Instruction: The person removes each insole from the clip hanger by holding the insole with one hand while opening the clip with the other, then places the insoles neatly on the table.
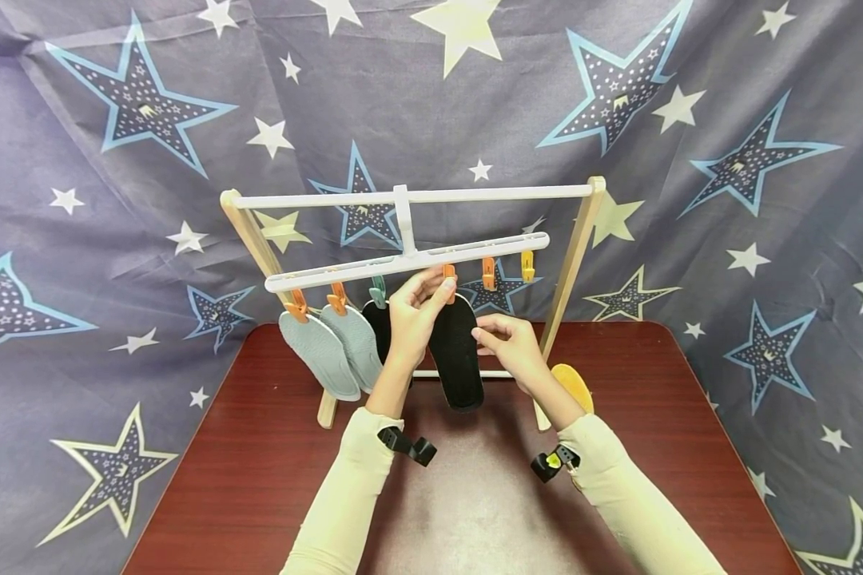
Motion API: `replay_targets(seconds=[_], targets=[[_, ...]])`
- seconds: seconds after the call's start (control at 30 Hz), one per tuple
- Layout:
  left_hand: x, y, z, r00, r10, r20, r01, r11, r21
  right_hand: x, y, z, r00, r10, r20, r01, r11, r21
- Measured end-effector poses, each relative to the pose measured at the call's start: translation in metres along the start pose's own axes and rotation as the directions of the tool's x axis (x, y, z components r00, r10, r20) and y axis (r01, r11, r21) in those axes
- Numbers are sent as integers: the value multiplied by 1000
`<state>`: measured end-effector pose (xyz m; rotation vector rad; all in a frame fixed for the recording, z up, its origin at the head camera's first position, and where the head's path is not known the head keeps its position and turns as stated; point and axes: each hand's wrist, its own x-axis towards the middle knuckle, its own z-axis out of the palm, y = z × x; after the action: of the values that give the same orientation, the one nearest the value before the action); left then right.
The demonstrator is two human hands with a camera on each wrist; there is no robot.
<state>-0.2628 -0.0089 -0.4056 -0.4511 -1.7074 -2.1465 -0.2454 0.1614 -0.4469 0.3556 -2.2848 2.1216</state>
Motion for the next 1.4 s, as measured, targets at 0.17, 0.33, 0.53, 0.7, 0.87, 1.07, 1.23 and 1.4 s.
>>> replay_targets(seconds=[0.17, 0.33, 0.53, 0.7, 0.87, 1.07, 1.23, 1.4], targets=[[0, -1, 0, 1000, 7, -12, -7, 1000, -3, -1, -2, 0, 1000, 9, 0, -9, 1000, -5], [0, 0, 1, 1000, 14, -28, -14, 1000, -5, -1, -2, 0, 1000, 6, -2, -6, 1000, -9], [-1, 0, 2, 999, 21, -28, -21, 1000, 7, -1, -2, 0, 1000, 9, -4, -9, 1000, -6], [-1, 1, 2, 999, 26, -30, -25, 1000, 16, -1, -2, -1, 1000, 8, -3, -8, 1000, -13], [-2, 2, 2, 999, 31, -35, -30, 999, 16, -2, -2, -1, 1000, 3, 1, -3, 1000, -17], [-3, 1, 1, 999, 29, -43, -28, 1000, 14, -3, 1, -1, 1000, -2, 1, 2, 1000, -7], [-3, 0, 0, 999, 32, -43, -31, 999, 25, -3, 1, 0, 1000, -5, 1, 5, 1000, -8], [-3, 2, 0, 999, 29, -38, -27, 999, 37, -2, 1, 2, 1000, 17, -2, -17, 1000, -1]])
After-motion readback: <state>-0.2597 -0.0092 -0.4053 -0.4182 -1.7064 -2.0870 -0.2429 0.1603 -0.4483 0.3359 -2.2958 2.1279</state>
